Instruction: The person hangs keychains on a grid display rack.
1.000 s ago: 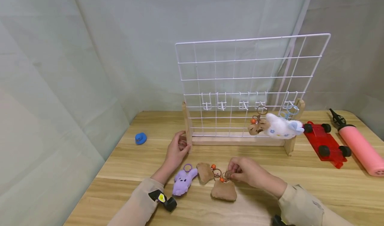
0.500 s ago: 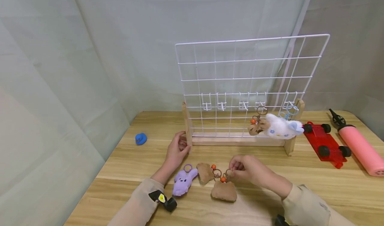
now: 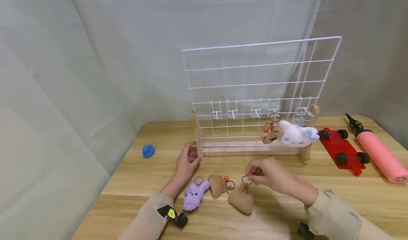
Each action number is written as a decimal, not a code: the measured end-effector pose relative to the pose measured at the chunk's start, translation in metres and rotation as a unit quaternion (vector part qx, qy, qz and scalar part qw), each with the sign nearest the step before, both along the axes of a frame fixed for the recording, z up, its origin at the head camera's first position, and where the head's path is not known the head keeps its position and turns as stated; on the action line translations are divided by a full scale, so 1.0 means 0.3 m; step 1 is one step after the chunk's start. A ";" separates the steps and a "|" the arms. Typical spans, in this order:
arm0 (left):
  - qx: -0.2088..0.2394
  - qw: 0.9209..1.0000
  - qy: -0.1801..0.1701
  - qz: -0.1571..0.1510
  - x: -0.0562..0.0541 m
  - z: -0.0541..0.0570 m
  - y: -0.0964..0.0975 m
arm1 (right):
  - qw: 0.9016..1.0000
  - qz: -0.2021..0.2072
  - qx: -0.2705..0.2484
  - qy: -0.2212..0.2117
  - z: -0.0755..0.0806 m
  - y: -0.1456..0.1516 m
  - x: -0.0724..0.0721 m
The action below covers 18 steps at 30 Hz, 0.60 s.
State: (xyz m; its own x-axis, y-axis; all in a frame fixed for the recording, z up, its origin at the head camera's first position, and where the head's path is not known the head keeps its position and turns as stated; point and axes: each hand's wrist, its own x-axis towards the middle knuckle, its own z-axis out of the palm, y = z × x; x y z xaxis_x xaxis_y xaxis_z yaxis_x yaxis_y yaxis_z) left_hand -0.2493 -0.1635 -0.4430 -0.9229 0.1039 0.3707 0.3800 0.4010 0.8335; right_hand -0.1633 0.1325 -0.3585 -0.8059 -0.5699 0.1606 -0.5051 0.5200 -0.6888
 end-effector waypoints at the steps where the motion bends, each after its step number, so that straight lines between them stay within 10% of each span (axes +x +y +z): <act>1: 0.002 1.000 -0.001 0.001 -0.001 0.000 0.001 | 1.000 -0.001 0.001 0.005 0.007 0.004 -0.001; 18: 0.001 1.000 0.008 -0.001 -0.004 -0.010 -0.004 | 0.995 -0.021 0.065 0.075 0.154 0.056 -0.031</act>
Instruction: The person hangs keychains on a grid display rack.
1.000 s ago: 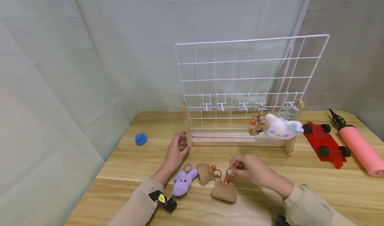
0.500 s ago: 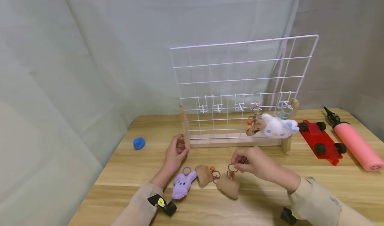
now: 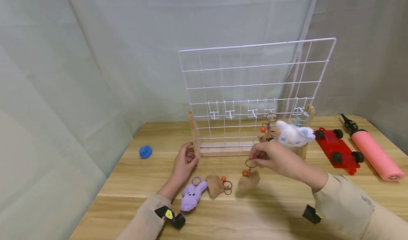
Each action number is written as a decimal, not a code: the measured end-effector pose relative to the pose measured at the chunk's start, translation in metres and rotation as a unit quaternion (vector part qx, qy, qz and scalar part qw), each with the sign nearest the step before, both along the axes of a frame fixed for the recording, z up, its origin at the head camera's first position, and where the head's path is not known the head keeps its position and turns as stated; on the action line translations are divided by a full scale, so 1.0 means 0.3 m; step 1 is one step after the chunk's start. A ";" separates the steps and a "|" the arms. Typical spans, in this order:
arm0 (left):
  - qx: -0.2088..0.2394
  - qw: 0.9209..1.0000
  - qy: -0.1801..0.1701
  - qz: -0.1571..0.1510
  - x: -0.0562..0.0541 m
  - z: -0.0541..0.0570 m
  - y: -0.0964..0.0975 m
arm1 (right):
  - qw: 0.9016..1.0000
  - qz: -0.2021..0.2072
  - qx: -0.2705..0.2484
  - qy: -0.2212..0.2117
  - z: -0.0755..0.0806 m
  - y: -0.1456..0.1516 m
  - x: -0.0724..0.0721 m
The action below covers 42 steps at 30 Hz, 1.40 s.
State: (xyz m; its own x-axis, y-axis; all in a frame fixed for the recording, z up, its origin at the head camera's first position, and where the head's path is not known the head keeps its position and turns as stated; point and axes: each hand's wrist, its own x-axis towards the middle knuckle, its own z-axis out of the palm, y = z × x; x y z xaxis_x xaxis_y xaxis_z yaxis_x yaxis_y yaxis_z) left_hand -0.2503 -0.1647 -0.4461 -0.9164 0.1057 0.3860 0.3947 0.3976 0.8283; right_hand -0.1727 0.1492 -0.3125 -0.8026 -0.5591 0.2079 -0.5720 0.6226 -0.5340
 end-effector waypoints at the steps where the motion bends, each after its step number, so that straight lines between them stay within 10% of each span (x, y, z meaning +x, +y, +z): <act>1: 0.000 1.000 0.001 0.000 -0.001 0.000 -0.001 | 1.000 0.000 0.001 0.007 0.008 0.001 -0.002; 10: -0.008 1.000 -0.008 0.012 0.004 0.011 -0.010 | 0.996 -0.023 0.007 0.088 0.068 -0.005 -0.025; 21: -0.013 1.000 -0.010 0.008 0.088 0.128 0.033 | 0.991 -0.052 0.018 0.125 0.167 0.006 -0.054; 42: -0.011 1.000 -0.012 0.004 0.088 0.135 0.060 | 0.982 -0.105 0.043 0.153 0.254 0.045 -0.127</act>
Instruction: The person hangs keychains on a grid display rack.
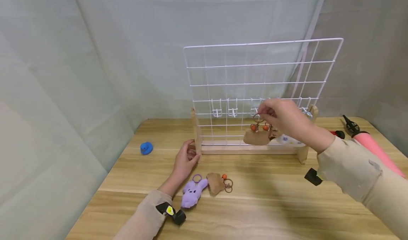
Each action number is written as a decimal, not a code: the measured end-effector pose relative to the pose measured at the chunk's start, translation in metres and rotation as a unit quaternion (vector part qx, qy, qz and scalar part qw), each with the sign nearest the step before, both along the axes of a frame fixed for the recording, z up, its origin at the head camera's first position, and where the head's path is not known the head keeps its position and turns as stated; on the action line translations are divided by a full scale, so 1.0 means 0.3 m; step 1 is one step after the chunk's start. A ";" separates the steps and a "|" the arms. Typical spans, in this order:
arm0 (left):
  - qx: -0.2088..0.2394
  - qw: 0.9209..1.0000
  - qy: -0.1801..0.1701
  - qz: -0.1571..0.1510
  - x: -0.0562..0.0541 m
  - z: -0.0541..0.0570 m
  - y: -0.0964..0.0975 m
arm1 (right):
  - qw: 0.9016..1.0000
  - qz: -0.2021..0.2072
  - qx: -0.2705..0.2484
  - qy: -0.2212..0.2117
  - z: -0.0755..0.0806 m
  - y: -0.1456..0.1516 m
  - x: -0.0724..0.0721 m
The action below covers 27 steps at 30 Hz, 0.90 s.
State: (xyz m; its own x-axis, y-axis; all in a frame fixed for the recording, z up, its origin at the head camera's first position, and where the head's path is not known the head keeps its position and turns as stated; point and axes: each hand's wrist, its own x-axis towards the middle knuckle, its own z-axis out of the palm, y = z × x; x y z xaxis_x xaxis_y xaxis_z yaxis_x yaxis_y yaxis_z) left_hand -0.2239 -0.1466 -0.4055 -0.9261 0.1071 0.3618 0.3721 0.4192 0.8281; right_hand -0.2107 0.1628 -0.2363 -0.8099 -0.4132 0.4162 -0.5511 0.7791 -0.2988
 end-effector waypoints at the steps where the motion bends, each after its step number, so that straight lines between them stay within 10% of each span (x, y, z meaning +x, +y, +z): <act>1: 0.001 1.000 -0.001 -0.001 -0.002 0.000 0.000 | 1.000 -0.003 0.004 0.003 0.001 0.000 -0.003; 12: 0.009 1.000 0.000 0.004 -0.082 -0.108 -0.031 | 0.998 -0.028 0.049 -0.013 -0.004 -0.014 -0.036; 27: 0.020 1.000 0.001 -0.002 -0.082 -0.117 -0.028 | 0.997 -0.031 0.075 -0.016 -0.009 -0.024 -0.047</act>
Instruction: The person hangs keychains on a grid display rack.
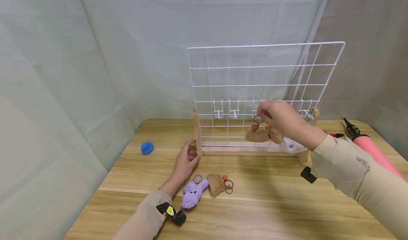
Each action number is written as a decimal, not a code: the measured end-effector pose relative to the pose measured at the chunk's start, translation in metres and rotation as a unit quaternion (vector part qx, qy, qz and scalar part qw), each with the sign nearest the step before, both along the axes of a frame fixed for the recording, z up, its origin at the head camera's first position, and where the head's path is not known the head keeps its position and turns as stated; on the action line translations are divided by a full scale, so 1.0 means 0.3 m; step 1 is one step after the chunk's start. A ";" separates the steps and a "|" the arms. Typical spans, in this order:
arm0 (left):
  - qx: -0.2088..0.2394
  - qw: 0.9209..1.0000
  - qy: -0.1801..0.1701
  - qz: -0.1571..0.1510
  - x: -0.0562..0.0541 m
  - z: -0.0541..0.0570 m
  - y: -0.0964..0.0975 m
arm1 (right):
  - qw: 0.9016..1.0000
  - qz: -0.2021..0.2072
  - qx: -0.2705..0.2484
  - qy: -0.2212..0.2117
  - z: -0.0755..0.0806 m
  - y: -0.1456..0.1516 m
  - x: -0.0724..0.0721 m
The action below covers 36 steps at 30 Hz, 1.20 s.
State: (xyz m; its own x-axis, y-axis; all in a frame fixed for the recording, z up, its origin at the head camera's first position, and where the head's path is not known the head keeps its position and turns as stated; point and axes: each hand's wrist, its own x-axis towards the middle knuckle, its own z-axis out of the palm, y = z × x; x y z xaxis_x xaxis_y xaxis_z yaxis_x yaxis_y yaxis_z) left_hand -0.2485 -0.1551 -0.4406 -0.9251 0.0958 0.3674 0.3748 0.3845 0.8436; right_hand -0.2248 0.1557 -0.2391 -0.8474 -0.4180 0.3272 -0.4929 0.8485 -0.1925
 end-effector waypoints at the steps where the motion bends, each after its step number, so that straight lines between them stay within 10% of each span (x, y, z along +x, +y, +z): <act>1: -0.003 1.000 -0.003 0.002 -0.001 -0.001 0.000 | 1.000 0.000 0.001 0.002 -0.001 0.000 0.000; 36: -0.011 1.000 -0.009 0.005 -0.005 0.004 0.006 | 0.982 0.035 -0.156 0.099 -0.064 -0.001 0.128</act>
State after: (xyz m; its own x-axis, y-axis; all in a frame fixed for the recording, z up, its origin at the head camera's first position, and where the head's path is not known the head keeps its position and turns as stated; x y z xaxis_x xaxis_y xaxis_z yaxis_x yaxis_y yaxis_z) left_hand -0.2500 -0.1532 -0.4394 -0.9327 0.0937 0.3483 0.3551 0.4075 0.8413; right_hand -0.1865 0.1554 -0.2584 -0.7270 -0.3264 0.6041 -0.6016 0.7268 -0.3314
